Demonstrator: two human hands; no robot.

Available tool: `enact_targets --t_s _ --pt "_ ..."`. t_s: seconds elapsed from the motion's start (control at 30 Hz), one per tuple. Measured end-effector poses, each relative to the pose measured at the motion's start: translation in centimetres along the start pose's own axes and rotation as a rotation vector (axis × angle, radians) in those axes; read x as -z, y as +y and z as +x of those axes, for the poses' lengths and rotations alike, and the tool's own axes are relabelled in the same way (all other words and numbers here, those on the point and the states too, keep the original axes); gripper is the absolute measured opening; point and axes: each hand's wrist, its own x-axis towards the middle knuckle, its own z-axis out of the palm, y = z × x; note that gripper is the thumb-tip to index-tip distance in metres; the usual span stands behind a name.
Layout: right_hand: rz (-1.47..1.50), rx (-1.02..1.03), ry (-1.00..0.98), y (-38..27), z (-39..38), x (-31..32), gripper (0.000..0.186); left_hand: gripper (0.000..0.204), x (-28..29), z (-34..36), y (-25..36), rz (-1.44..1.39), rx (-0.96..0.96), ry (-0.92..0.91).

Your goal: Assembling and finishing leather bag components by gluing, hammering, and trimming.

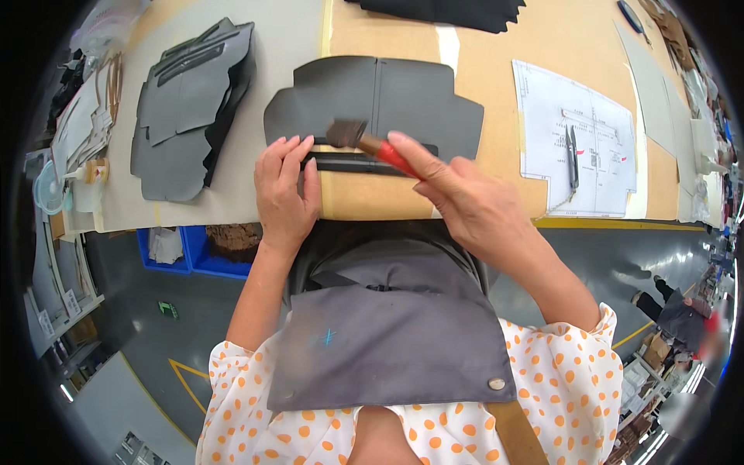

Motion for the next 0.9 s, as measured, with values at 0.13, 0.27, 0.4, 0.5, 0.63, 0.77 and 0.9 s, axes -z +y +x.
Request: enact_targets --t_s 0.13,0.27,0.4,0.5,0.63,0.77,0.9 --pt "0.122 0.114 0.202 1.3 -0.9 -0.6 0.058 0.035 0.0 0.3 0.3 -0.002 -0.003 -0.005" --pt "-0.086 -0.104 -0.105 1.1 -0.8 0.1 0.058 0.035 -0.2 0.0 0.0 0.008 0.0 -0.015" --pt "0.206 0.063 0.236 0.3 -0.8 0.6 0.056 0.032 0.1 0.1 0.4 0.027 -0.001 0.0" --pt "0.071 0.054 0.101 2.2 -0.8 -1.3 0.058 0.032 -0.1 0.2 0.1 0.019 -0.01 -0.004" --pt "-0.003 0.03 0.012 1.2 -1.0 -0.5 0.063 0.034 0.0 0.1 0.1 0.008 0.002 -0.015" --pt "0.076 0.024 0.053 2.2 -3.3 -1.4 0.061 0.034 0.0 0.6 0.6 -0.005 -0.015 -0.005" --pt "0.046 -0.134 0.032 3.8 -2.5 0.0 0.05 0.035 0.0 0.3 0.2 0.0 0.009 -0.011"
